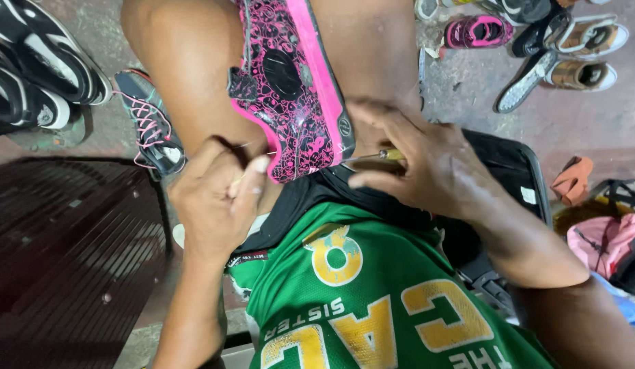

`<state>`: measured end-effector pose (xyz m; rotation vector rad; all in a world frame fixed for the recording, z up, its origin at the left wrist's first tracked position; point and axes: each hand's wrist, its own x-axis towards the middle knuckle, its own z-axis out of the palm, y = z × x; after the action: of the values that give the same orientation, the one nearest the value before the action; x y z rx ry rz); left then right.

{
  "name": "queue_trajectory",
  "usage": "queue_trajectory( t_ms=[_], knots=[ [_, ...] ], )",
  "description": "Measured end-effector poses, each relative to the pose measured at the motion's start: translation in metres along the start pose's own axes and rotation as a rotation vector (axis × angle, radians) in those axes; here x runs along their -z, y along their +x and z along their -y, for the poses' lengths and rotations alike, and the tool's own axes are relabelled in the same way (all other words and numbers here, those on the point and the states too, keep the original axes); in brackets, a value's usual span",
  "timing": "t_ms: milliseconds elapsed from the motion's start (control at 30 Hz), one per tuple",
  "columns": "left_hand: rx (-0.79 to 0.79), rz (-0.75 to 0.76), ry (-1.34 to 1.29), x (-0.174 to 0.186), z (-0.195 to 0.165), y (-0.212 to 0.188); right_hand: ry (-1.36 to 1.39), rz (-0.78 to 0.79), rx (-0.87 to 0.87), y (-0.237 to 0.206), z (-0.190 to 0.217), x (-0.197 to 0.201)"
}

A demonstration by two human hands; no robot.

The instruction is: The person sits on the floor and sews a pink and black shoe using a needle and white thread. They repeatedly insert the needle through the shoe's upper and pull the thread to secure stitches.

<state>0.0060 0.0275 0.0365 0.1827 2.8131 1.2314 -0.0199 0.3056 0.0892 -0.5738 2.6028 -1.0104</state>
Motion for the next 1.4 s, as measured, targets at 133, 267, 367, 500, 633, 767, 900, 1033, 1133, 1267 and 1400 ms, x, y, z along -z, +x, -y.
queue_trajectory(
  t_ms=[133,267,367,500,633,767,900,1033,1133,1267,1400],
  knots=[
    [0.062,-0.081,-0.760,-0.002,0.000,-0.005,0.127,0.061,-0.174,-0.005,-0.008,0.006],
    [0.181,0.054,-0.649,0.001,-0.007,0.001,0.417,-0.113,-0.024,-0.004,0.000,0.009],
    [-0.067,0.077,-0.150,0.004,-0.015,0.008,0.695,-0.104,-0.011,0.006,0.010,-0.019],
    [-0.189,0.152,-0.045,0.012,-0.016,0.023,0.384,-0.204,0.045,0.026,0.016,-0.048],
    [-0.258,0.205,0.068,0.013,-0.008,0.040,0.243,-0.270,0.058,0.048,0.014,-0.056],
    [-0.316,0.168,0.161,0.010,-0.002,0.052,0.083,-0.292,0.175,0.063,0.007,-0.058],
    [-0.284,0.156,0.112,0.016,-0.012,0.053,0.153,-0.344,0.126,0.054,0.001,-0.064],
    [-0.131,0.216,-0.117,0.023,-0.029,0.048,0.501,-0.196,-0.048,0.031,-0.013,-0.049],
    [-0.041,0.199,-0.282,0.013,-0.037,0.047,0.596,-0.266,-0.240,0.020,-0.025,-0.021],
    [0.132,0.205,-0.260,-0.006,-0.041,0.042,0.250,-0.362,-0.434,0.000,-0.024,0.021],
    [0.191,0.187,-0.227,-0.014,-0.038,0.038,0.157,-0.141,-0.208,-0.013,-0.013,0.020]
  ],
)
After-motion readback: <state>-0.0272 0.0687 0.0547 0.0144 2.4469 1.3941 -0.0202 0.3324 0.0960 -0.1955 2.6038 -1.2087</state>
